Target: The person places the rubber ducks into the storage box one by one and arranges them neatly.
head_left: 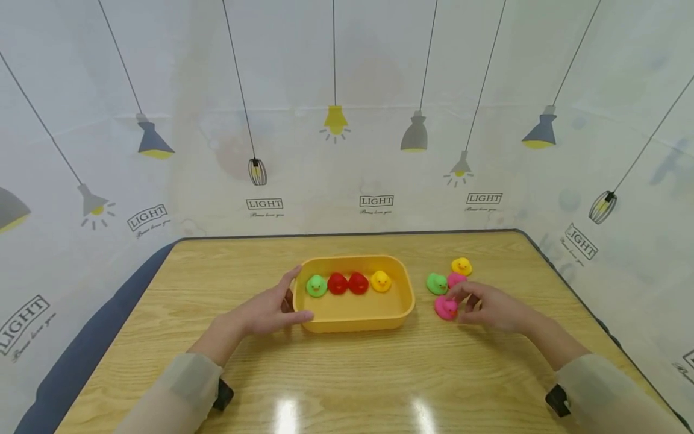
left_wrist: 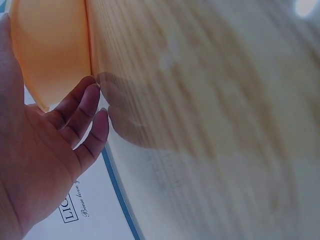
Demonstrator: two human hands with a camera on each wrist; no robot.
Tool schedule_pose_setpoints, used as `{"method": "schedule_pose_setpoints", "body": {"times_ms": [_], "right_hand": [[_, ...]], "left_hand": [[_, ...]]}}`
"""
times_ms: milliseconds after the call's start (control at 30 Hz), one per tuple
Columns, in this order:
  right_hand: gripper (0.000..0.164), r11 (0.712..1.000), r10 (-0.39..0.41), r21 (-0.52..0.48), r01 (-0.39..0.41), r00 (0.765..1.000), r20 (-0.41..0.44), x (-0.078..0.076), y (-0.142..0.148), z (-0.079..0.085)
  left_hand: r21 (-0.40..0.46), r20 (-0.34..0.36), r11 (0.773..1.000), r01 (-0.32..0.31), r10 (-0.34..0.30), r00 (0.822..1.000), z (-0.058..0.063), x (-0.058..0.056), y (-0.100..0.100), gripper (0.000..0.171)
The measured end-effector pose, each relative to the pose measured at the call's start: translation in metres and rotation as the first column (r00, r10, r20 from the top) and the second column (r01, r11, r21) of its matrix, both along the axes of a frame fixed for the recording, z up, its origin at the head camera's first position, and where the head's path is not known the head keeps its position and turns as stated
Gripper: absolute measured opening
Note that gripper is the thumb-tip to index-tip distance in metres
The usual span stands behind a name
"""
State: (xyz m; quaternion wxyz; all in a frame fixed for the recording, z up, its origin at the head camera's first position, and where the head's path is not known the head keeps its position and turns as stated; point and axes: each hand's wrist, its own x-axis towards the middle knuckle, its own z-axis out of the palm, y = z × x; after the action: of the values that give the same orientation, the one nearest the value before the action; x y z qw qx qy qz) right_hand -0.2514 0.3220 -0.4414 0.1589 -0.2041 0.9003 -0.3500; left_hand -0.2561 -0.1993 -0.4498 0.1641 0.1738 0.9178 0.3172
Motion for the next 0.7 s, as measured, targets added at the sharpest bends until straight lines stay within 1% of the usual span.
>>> {"method": "schedule_pose_setpoints", "body": {"times_ms": [233,433,667,700], "right_hand": [[0.035,1.000,0.023,-0.015,-0.023,1.000,-0.014,0.0020,-0.0042,-0.0016],[0.033,1.000,0.003,-0.012,-0.003,1.000,-0.003,0.0014,-0.0065,-0.0037],[0.031,1.000,-0.006,-0.025,0.005,1.000,-0.023,0.0019,-0.0093,-0.0043],[0.030,1.000,-0.007,-0.025,0.007,1.000,-0.029,0.0023,-0.0097,-0.0042]], "left_hand": [[0.006,-0.013,1.000,0.009,-0.009,1.000,-0.0001,0.0012,0.0007,0.118],[0.012,-0.007,1.000,0.017,-0.017,1.000,0.0001,0.0018,-0.0005,0.118],[0.011,-0.037,0.999,0.047,-0.047,0.998,0.0028,0.0034,-0.0017,0.120],[0.009,-0.035,0.999,0.044,-0.043,0.998,0.0030,0.0035,-0.0015,0.120]]}}
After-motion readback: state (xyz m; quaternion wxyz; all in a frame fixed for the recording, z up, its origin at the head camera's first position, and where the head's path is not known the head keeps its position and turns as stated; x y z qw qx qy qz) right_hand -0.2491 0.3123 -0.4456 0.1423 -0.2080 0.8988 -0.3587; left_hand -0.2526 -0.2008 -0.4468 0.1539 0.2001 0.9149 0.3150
